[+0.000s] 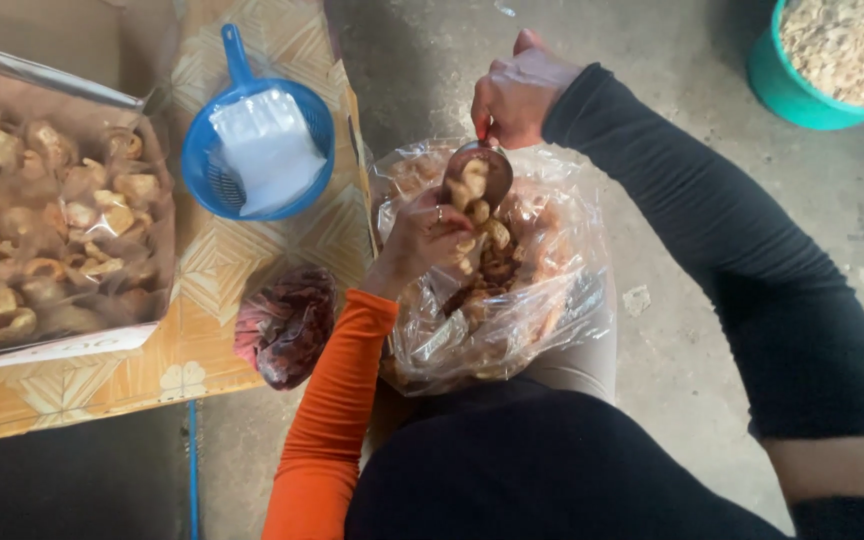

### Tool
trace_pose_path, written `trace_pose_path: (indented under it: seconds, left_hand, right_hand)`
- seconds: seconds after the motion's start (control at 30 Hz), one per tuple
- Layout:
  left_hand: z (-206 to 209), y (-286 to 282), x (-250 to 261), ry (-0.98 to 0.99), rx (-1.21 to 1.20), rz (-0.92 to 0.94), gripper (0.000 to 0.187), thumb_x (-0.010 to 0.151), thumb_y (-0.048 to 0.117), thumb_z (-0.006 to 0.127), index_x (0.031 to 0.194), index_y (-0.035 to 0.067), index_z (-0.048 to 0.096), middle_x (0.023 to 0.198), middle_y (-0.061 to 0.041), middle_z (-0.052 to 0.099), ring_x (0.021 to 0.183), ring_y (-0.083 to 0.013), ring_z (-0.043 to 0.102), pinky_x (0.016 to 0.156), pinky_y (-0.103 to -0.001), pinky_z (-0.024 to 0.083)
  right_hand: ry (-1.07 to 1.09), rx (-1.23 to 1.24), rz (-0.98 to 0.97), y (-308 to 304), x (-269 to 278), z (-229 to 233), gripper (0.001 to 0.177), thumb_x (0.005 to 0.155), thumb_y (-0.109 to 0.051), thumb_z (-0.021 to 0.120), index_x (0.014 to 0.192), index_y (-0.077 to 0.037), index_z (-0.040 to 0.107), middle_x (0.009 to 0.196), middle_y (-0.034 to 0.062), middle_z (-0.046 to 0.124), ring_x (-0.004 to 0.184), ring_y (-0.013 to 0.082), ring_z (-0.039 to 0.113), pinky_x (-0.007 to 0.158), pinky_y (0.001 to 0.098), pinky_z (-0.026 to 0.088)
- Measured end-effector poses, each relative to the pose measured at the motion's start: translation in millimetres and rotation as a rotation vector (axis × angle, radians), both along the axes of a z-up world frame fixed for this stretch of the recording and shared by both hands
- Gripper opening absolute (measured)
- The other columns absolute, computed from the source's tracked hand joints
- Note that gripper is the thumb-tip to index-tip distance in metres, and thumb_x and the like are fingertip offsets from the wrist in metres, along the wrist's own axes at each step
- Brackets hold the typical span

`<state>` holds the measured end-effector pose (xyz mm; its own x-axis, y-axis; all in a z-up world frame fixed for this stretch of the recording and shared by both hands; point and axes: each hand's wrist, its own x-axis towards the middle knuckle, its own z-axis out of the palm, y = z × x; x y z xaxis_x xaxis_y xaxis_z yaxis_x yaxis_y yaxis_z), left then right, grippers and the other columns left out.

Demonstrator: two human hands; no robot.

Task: Scooping fried food items from a large plastic bag into a container using a metal scoop.

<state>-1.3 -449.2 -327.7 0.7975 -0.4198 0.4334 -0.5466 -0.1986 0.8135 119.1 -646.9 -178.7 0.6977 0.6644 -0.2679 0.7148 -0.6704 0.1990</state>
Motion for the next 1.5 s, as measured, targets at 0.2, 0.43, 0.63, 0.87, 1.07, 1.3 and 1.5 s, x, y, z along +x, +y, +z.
trace_pose_path:
  seconds: [0.2,0.43,0.63,0.87,1.07,1.3,1.5]
  left_hand:
    - [28,14,-7,0.068,0.027,0.07,0.009,0.082,0.009,0.078,0.085,0.015,0.071,0.141,-0.014,0.051,0.129,-0.0351,0.051,0.101,-0.047,0.05]
    - [28,35,-33,0.031,-0.126,0.096,0.012,0.087,0.006,0.073,0.098,0.007,0.071,0.129,-0.015,0.059,0.121,-0.0305,0.061,0.097,-0.042,0.058]
    - [21,25,-31,0.021,-0.156,0.097,0.011,0.084,0.01,0.079,0.092,0.012,0.073,0.123,-0.017,0.062,0.113,-0.034,0.064,0.097,-0.04,0.053]
    - [29,1,-32,0.051,-0.245,0.25,0.021,0.094,0.033,0.069,0.098,0.013,0.065,0.121,-0.016,0.062,0.11,-0.0317,0.064,0.095,-0.039,0.051]
    - [37,-31,-64,0.488,-0.422,0.256,0.13,0.064,0.009,0.093,0.156,0.021,0.001,0.15,-0.028,0.032,0.127,-0.0366,0.052,0.103,-0.045,0.054]
    - [1,-42,-61,0.713,-0.043,0.52,0.091,0.065,0.018,0.079,0.142,0.025,0.031,0.122,-0.017,0.066,0.115,-0.0355,0.064,0.099,-0.048,0.054]
    - [9,-5,-63,0.733,-0.672,0.024,0.086,0.072,-0.01,0.072,0.146,0.01,0.031,0.132,-0.017,0.053,0.124,-0.0363,0.053,0.1,-0.048,0.057]
  right_hand:
    - [-0.176,0.095,0.052,-7,-10,37,0.017,0.077,-0.032,0.067,0.088,-0.037,0.079,0.073,-0.0093,0.074,0.066,0.0214,0.069,0.085,0.0485,0.035]
    - [0.14,0.442,-0.343,-80,-43,14,0.021,0.09,-0.019,0.061,0.103,-0.023,0.076,0.091,-0.0003,0.076,0.089,0.0198,0.067,0.087,0.0442,0.045]
    - [0.538,0.97,-0.22,-48,-98,-61,0.053,0.074,-0.024,0.084,0.124,-0.019,0.066,0.123,0.0175,0.065,0.102,0.0359,0.065,0.085,0.0466,0.052]
    - [0.243,0.955,0.083,10,-90,-91,0.037,0.073,-0.02,0.084,0.107,-0.023,0.071,0.1,0.0103,0.062,0.088,0.035,0.068,0.07,0.0441,0.056]
    - [0.187,1.126,-0.002,26,-84,-77,0.023,0.07,-0.006,0.08,0.089,-0.015,0.073,0.081,0.0115,0.068,0.072,0.0325,0.068,0.062,0.0401,0.054]
    - [0.281,1.29,-0.022,15,-107,-20,0.023,0.075,0.0,0.081,0.096,-0.005,0.072,0.087,0.0156,0.07,0.059,0.0237,0.064,0.05,0.0328,0.051]
    - [0.121,1.028,0.109,-30,-92,14,0.021,0.083,0.008,0.079,0.097,-0.002,0.068,0.095,0.0133,0.072,0.073,0.0192,0.07,0.068,0.0313,0.06]
